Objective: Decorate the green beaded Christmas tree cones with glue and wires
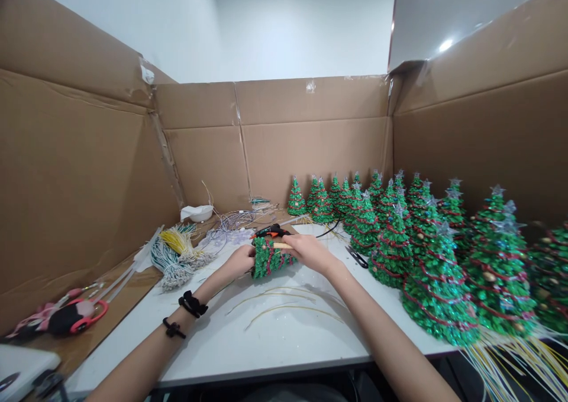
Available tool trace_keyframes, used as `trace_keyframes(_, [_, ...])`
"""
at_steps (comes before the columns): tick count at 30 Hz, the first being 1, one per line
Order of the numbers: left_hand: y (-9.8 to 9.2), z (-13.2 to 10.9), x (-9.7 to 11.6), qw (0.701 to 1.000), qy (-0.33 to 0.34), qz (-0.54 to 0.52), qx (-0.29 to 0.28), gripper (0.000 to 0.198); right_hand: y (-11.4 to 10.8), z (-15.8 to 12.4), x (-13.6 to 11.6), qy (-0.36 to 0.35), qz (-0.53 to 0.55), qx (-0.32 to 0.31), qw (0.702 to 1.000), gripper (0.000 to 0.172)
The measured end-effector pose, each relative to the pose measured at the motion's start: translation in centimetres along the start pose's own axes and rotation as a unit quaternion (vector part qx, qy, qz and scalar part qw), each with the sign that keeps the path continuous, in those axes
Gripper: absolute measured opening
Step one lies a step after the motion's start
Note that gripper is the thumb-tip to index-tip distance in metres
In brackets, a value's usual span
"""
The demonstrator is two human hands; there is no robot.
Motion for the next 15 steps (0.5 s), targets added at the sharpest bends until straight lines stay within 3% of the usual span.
trace_keyframes(6, [0.0,-0.4,1.6,0.994,0.029,-0.095,-0.052,0.016,0.5,0.1,-0.4,0.052,-0.029,0.004,0.998,0.018])
trace_keyframes(10, [0.3,-0.7,2.5,0.99,-0.016,-0.135,-0.026,0.014,1.3,0.2,-1.0,0.046,-0.012,0.002,0.999,0.011])
trace_keyframes(15, [0.7,-0.8,2.7,0.984,-0.01,-0.176,-0.015,0.016,1.8,0.3,-1.3,0.061,0.039,0.017,0.997,0.011])
Point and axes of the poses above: each hand's wrist, its own z-axis towards the middle knuckle, its own y-axis out of the palm, x = y × z, the point moved 1 cm from there along z, towards the middle knuckle
